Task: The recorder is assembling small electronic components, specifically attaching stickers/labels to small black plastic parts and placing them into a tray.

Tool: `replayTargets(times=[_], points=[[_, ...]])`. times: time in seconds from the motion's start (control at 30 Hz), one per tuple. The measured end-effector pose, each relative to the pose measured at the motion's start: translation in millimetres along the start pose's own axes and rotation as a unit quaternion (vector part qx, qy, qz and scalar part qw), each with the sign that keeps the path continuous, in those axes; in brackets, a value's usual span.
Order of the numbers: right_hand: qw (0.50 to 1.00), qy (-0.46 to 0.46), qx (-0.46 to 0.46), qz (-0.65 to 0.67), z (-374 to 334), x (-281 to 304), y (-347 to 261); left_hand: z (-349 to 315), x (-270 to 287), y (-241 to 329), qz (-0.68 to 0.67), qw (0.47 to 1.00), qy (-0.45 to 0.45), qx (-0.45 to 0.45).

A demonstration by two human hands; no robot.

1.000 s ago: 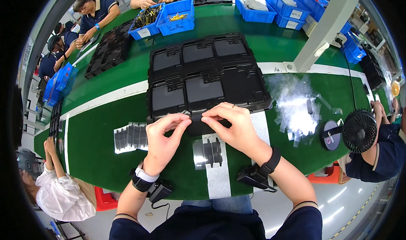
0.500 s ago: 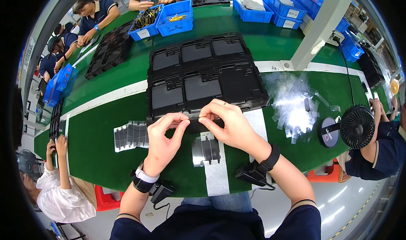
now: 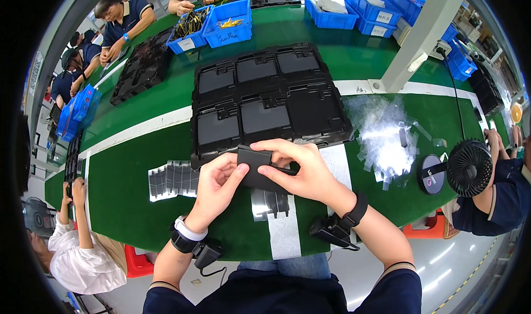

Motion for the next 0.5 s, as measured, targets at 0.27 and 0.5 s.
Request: replayTargets(times=[0.27,0.5], points=[[0.987,0.088,-0.011,0.133,-2,26,13,-3,-1,4,-0.02,1.0,0.004,-0.001],[0.996,0.087,-0.004,0.014,-2,25,11,-4,7,9,-0.053,0.998,0.013,-0.021]])
Point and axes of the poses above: each hand's wrist, its own z-axis towards the middle knuckle, its own x-axis out of the back of the hand, y = z × x, the point moved 10 cm from there along z, towards the middle knuckle, and after that the axes turned 4 degrees about -y, right-handed, at the moved point
